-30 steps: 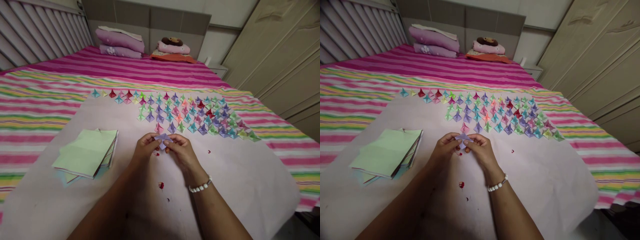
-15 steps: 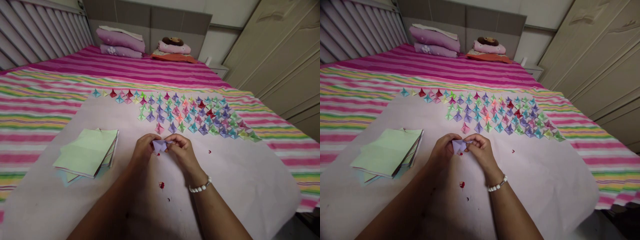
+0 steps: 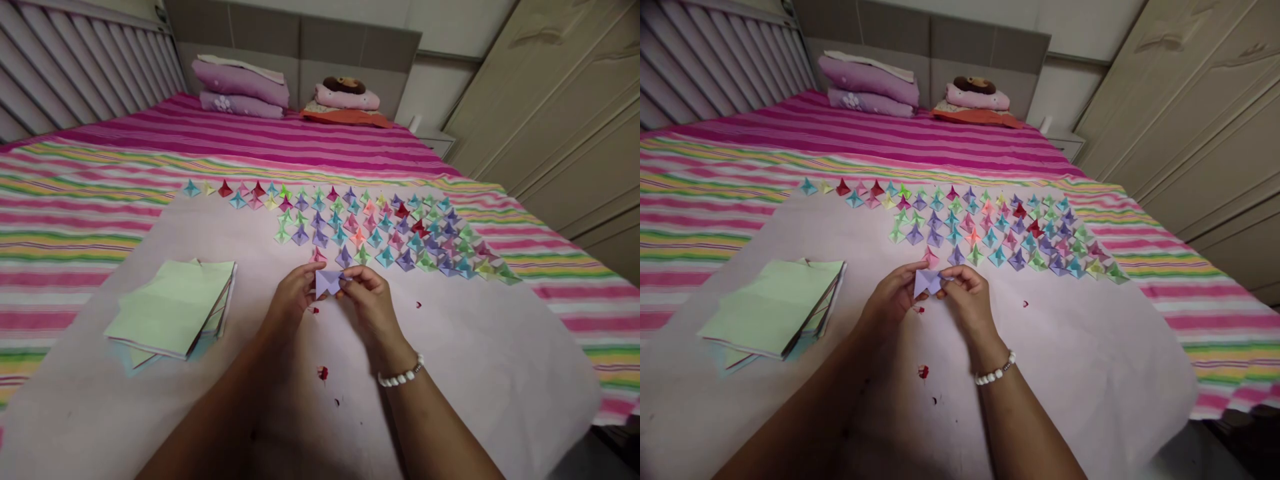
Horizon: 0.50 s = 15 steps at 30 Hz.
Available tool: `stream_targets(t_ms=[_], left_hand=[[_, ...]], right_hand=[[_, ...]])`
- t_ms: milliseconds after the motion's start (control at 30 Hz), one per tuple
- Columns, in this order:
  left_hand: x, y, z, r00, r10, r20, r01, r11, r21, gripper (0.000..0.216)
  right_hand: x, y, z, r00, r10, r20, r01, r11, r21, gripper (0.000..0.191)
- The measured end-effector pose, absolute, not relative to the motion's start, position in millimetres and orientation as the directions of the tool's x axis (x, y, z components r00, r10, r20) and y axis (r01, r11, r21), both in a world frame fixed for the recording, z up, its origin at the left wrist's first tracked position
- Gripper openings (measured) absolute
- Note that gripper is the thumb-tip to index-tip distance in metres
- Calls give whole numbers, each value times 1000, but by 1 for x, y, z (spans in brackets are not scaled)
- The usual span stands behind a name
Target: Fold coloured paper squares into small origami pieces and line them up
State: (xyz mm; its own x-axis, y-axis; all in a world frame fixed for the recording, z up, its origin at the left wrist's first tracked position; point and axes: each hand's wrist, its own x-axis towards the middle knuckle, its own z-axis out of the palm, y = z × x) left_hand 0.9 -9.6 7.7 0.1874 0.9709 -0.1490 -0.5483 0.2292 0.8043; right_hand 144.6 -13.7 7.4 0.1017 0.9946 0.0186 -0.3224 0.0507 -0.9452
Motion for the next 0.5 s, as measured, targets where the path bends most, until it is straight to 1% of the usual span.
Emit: stream_targets(t_ms=[100, 167, 367, 500], left_hand=[[0, -9, 8, 222, 961, -163, -589, 265, 763, 35], [1, -10, 7, 218, 963, -158, -570, 257, 781, 36], [3, -10, 2, 170, 971, -169, -474, 231, 850, 28], [3, -9, 2, 165, 969, -182, -436, 237, 868, 33]], right_hand=[[144, -14, 9, 85, 996, -12, -361, 20, -932, 12], [144, -14, 10, 67, 998, -19, -359, 7, -933, 12], [143, -16, 7, 13, 1000, 4, -271, 8, -963, 11], [141, -17, 4, -46, 999, 7, -258, -5, -966, 14]])
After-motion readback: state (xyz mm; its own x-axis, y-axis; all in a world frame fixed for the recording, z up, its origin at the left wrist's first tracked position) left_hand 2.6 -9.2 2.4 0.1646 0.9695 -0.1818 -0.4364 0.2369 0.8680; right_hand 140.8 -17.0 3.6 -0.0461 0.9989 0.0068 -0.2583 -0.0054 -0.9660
